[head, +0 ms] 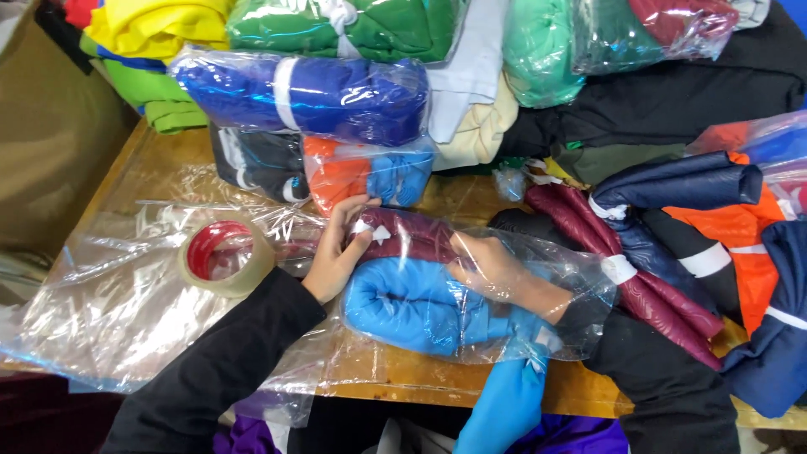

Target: The person places folded maroon and blue garments into a clear plastic bag on a wooden table, then presses and smooths the bag to remove air and compact the contents. The person folds the top of the bag and secures it with a white tie or twist.

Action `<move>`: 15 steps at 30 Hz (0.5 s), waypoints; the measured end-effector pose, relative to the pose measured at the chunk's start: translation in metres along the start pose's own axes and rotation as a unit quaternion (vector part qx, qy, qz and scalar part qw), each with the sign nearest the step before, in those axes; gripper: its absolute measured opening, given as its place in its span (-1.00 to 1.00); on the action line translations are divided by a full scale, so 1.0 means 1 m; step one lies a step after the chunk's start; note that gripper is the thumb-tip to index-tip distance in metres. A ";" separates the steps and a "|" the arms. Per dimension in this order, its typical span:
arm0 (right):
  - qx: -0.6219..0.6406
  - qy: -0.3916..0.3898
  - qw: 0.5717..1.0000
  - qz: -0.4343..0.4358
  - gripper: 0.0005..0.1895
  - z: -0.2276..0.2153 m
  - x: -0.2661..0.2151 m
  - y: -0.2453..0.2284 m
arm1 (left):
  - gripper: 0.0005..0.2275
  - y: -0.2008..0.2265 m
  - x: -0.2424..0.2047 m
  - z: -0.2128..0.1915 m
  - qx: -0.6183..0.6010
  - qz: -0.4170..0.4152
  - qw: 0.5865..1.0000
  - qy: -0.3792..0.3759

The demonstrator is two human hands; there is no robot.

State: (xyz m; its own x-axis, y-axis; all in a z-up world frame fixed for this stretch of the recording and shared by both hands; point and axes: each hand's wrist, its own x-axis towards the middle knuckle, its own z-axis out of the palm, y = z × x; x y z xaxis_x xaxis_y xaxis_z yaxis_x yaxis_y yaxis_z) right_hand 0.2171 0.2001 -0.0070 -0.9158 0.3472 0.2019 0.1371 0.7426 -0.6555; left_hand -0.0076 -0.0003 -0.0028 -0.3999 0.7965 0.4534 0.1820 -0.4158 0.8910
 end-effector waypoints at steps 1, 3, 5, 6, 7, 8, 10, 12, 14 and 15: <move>-0.001 0.002 1.000 0.002 -0.83 0.001 0.000 0.003 | -0.55 0.002 0.000 0.001 -0.002 0.000 1.000 -0.002; 0.013 0.000 1.000 0.004 -0.85 0.004 -0.002 0.007 | -0.55 0.008 0.001 0.003 -0.005 -0.006 1.000 -0.003; 0.028 0.008 1.000 0.009 -0.85 0.006 -0.003 0.001 | -0.55 0.012 0.001 0.002 0.006 -0.008 1.000 -0.014; 0.044 0.005 0.999 0.011 -0.85 0.007 -0.002 -0.001 | -0.56 0.013 -0.001 0.002 0.017 -0.013 1.000 -0.014; 0.039 0.009 0.999 0.008 -0.85 0.004 -0.001 -0.002 | -0.56 0.014 0.002 0.001 0.016 -0.006 1.000 -0.015; 0.047 -0.001 0.999 0.014 -0.85 0.003 -0.003 -0.002 | -0.55 0.014 0.001 0.001 0.015 -0.015 1.000 -0.015; 0.055 -0.006 0.998 0.020 -0.85 0.000 -0.003 -0.005 | -0.54 0.015 0.000 0.000 0.015 -0.023 0.999 -0.018; 0.059 -0.010 0.998 0.024 -0.84 -0.004 -0.003 -0.012 | -0.53 0.018 0.001 -0.002 0.030 -0.043 0.998 -0.026; 0.049 -0.054 0.997 0.032 -0.83 -0.013 0.000 -0.025 | -0.54 0.025 0.003 0.001 0.042 -0.040 0.998 -0.031; 0.039 -0.107 0.993 0.036 -0.78 -0.017 0.001 -0.032 | -0.54 0.028 0.003 0.002 0.053 -0.039 0.997 -0.027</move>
State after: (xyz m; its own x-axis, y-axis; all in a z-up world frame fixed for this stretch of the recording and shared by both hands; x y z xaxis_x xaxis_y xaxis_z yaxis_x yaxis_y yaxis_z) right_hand 0.2186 0.1864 0.0267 -0.9650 0.2621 -0.0018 0.1836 0.6711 -0.7183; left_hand -0.0018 -0.0091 0.0237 -0.3674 0.8486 0.3806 0.2483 -0.3049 0.9195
